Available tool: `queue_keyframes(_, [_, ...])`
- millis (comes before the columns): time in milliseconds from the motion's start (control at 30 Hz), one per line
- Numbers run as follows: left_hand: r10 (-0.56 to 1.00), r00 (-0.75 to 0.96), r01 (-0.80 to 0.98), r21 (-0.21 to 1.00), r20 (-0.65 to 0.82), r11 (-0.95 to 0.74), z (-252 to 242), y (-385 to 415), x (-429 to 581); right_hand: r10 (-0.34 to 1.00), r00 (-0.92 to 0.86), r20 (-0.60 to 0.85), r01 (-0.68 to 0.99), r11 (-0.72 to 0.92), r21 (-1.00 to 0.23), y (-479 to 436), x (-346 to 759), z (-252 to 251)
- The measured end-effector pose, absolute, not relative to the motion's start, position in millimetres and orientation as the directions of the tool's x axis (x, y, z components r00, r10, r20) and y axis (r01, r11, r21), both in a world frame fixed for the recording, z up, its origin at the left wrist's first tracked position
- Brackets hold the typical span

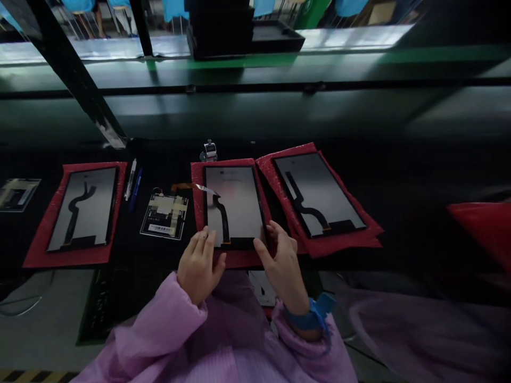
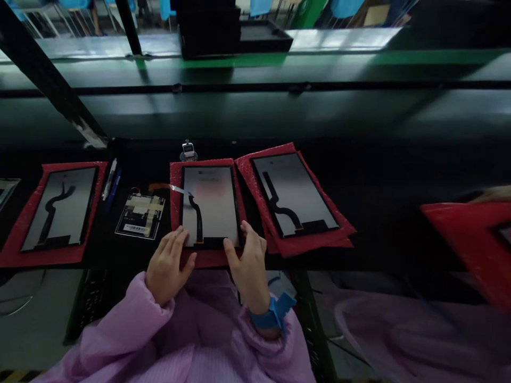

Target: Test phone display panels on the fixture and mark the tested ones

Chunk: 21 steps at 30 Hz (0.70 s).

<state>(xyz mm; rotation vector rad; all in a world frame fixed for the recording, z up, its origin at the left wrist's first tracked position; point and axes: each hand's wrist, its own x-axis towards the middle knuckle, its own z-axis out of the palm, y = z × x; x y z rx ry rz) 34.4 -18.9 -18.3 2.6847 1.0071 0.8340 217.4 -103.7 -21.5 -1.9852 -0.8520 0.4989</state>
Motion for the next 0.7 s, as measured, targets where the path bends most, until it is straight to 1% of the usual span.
queue_keyframes(67, [0.650,0.618,0.560,0.333,0.442,-0.759,-18.0,-20.6,31.8,0.711,0.689,-0.142,0.170,-0.349,-0.922,-102.6,222.9,-17.3])
queue_keyframes(133, [0.665,0.625,0.545,0.381,0.409,-0.746,-13.1,-20.1,27.2,0.696,0.682,-0.223,-0.026,-0.282,-0.959,-104.4,225.6,-6.1])
queue_keyframes(200, [0.686,0.646,0.513,0.475,0.335,-0.715,-3.1,-15.6,22.5,0.682,0.699,-0.216,-0.148,-0.158,-0.976,-106.8,220.8,12.3])
queue_keyframes(233, [0.701,0.657,0.500,0.536,0.276,-0.680,3.3,-11.2,20.8,0.678,0.711,-0.187,-0.173,-0.089,-0.981,-107.2,215.3,23.2])
queue_keyframes(300, [0.754,0.638,0.502,0.658,0.155,-0.561,17.4,2.3,20.1,0.699,0.708,-0.099,-0.162,0.025,-0.986,-104.6,198.9,44.2])
queue_keyframes(333, [0.795,0.593,0.505,0.710,0.127,-0.490,24.2,10.9,21.8,0.722,0.691,-0.040,-0.130,0.070,-0.989,-101.5,189.0,52.6])
queue_keyframes(400, [0.877,0.450,0.445,0.809,0.168,-0.383,36.4,29.5,29.2,0.771,0.628,0.107,-0.049,0.176,-0.983,-92.0,169.0,62.0])
queue_keyframes(433, [0.902,0.378,0.358,0.866,0.208,-0.350,41.5,38.5,34.5,0.791,0.582,0.187,-0.023,0.246,-0.969,-86.3,159.7,62.6])
queue_keyframes(467, [0.915,0.331,0.229,0.922,0.229,-0.313,46.1,46.6,40.2,0.805,0.532,0.264,-0.016,0.321,-0.947,-80.5,151.5,60.6])
queue_keyframes(500, [0.923,0.318,0.070,0.965,0.217,-0.251,50.0,53.4,45.6,0.809,0.485,0.332,-0.023,0.391,-0.920,-74.7,144.6,56.4])
queue_keyframes(533, [0.924,0.339,-0.092,0.984,0.176,-0.154,53.5,59.0,50.1,0.810,0.447,0.379,-0.035,0.439,-0.898,-69.2,139.0,50.5])
queue_keyframes(567, [0.920,0.372,-0.230,0.972,0.125,-0.039,56.5,63.3,53.3,0.816,0.420,0.398,-0.040,0.454,-0.890,-64.3,134.6,43.6])
queue_keyframes(600, [0.913,0.401,-0.328,0.942,0.074,0.067,59.0,66.3,55.0,0.828,0.409,0.384,-0.025,0.430,-0.902,-59.9,131.5,36.2])
queue_keyframes(633, [0.908,0.417,-0.385,0.911,0.029,0.148,61.2,68.2,55.0,0.846,0.413,0.339,0.012,0.367,-0.930,-56.2,129.2,28.9])
queue_keyframes(700, [0.915,0.400,-0.434,0.869,-0.050,0.237,64.3,69.4,51.9,0.869,0.448,0.212,0.128,0.173,-0.977,-50.4,126.1,16.5])
